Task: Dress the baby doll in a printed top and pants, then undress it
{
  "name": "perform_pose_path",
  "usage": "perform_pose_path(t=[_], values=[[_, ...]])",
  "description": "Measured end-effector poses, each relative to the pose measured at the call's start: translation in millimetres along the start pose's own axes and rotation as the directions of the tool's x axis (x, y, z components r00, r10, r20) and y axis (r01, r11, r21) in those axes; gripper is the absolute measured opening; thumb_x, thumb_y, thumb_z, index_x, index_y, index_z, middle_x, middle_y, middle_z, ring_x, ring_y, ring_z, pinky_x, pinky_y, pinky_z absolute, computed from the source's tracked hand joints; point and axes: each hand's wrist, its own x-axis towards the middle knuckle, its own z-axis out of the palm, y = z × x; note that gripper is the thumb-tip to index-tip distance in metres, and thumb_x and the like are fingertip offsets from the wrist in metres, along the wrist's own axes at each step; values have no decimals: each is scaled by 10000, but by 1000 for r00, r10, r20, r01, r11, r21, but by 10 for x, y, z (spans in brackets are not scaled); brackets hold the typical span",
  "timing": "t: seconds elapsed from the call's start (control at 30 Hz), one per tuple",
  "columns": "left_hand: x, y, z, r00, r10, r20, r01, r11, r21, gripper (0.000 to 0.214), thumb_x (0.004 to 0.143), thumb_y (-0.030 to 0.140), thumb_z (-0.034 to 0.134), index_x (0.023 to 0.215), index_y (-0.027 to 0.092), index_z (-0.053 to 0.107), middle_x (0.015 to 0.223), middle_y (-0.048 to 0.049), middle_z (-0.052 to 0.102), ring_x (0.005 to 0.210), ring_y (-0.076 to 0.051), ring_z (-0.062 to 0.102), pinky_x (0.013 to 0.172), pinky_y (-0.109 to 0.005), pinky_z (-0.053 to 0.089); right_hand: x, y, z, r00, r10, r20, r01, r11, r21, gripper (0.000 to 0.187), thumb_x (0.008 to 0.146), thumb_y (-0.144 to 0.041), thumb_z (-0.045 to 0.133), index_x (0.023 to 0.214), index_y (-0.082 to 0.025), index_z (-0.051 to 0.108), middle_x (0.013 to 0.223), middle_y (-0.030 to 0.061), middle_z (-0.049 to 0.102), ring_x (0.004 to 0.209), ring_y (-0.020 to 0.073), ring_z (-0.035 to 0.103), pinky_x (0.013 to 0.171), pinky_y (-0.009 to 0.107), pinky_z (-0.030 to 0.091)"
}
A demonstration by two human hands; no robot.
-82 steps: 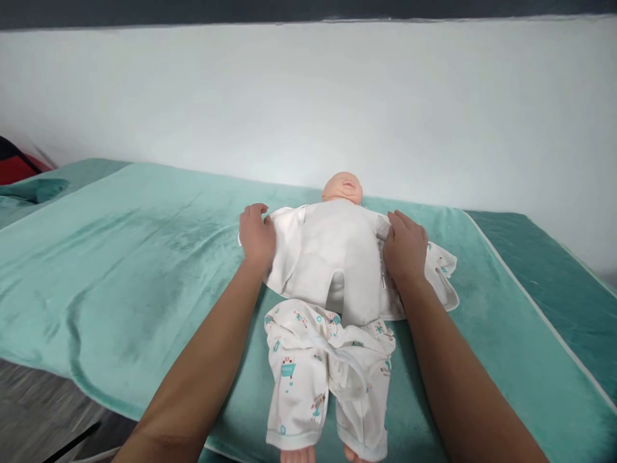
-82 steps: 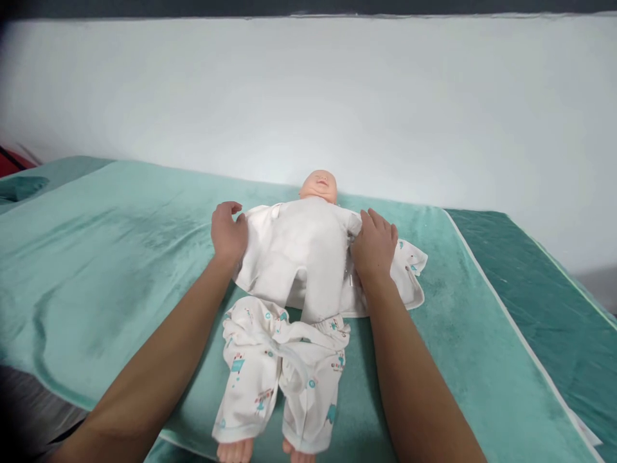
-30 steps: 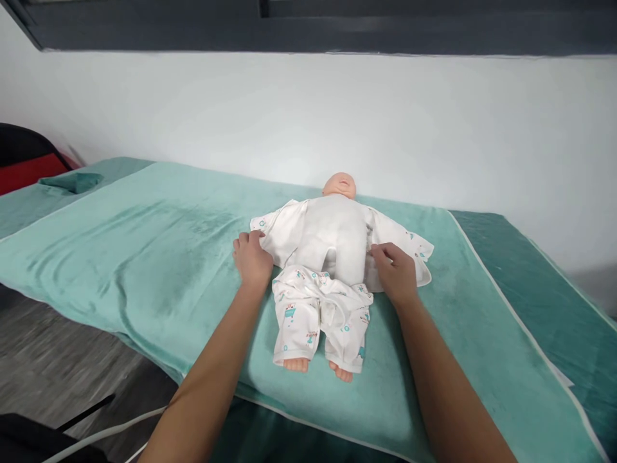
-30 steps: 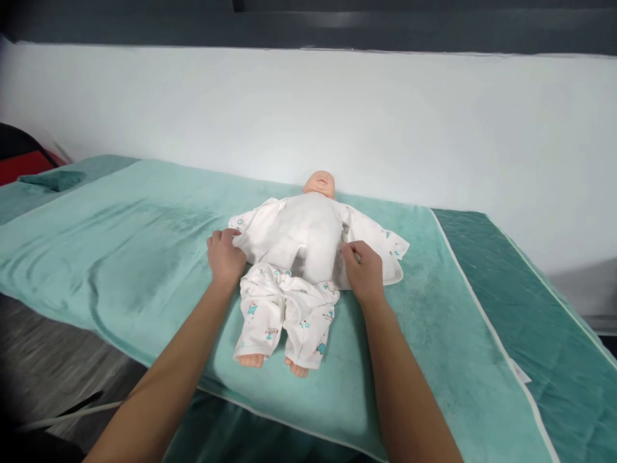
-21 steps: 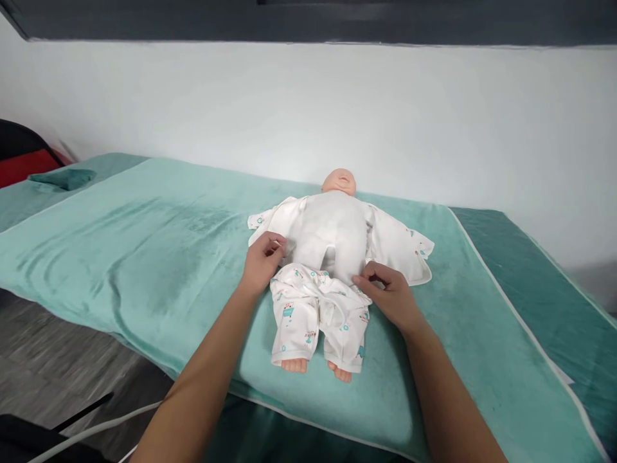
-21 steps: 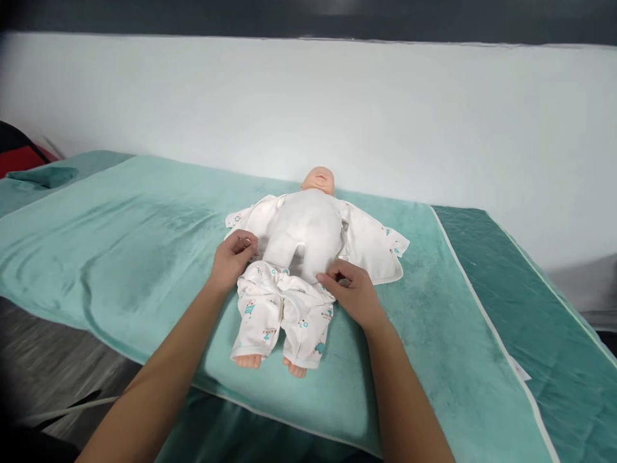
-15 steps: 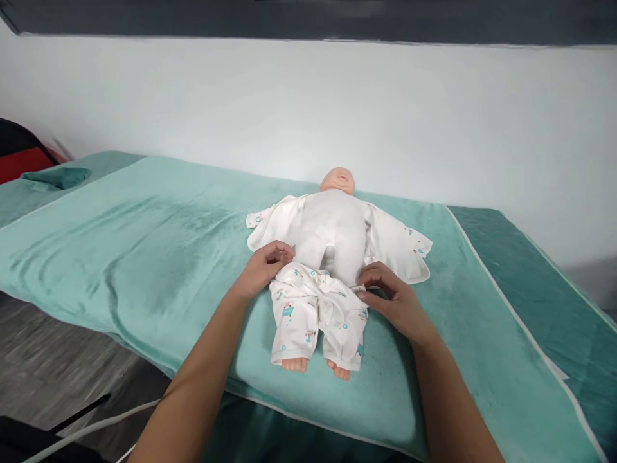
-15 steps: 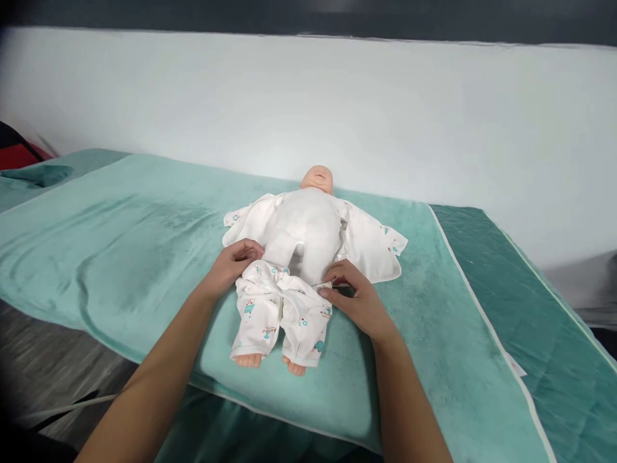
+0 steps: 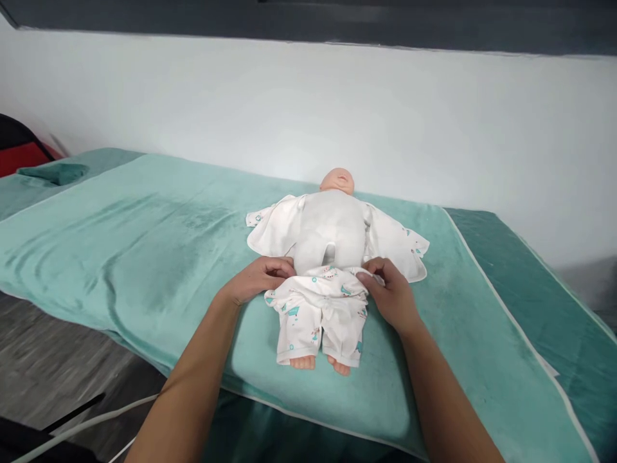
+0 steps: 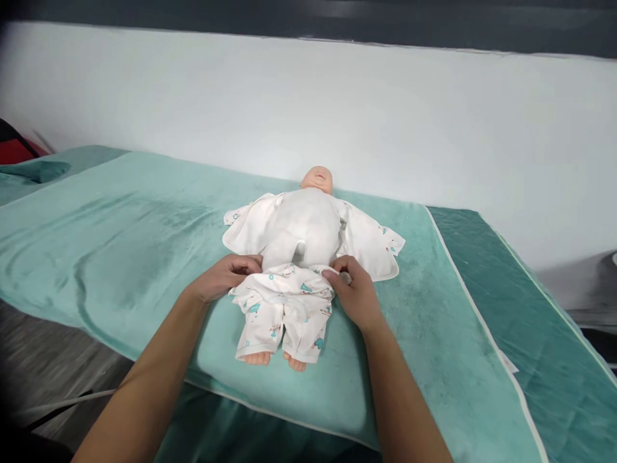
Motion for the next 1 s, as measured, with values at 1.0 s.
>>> perform_pose_path(t=[1.0], values=[[665,-155,201,594,311,-741,-282,944,171,155,888,331,638,962,218,560,968,-17,627,852,-150,583,774,-270,454,222,-15,273,934,186,-306,-138,975,172,296,837,-483,699,863,-240,533,781,-31,570,673,142,497,593,275,403]])
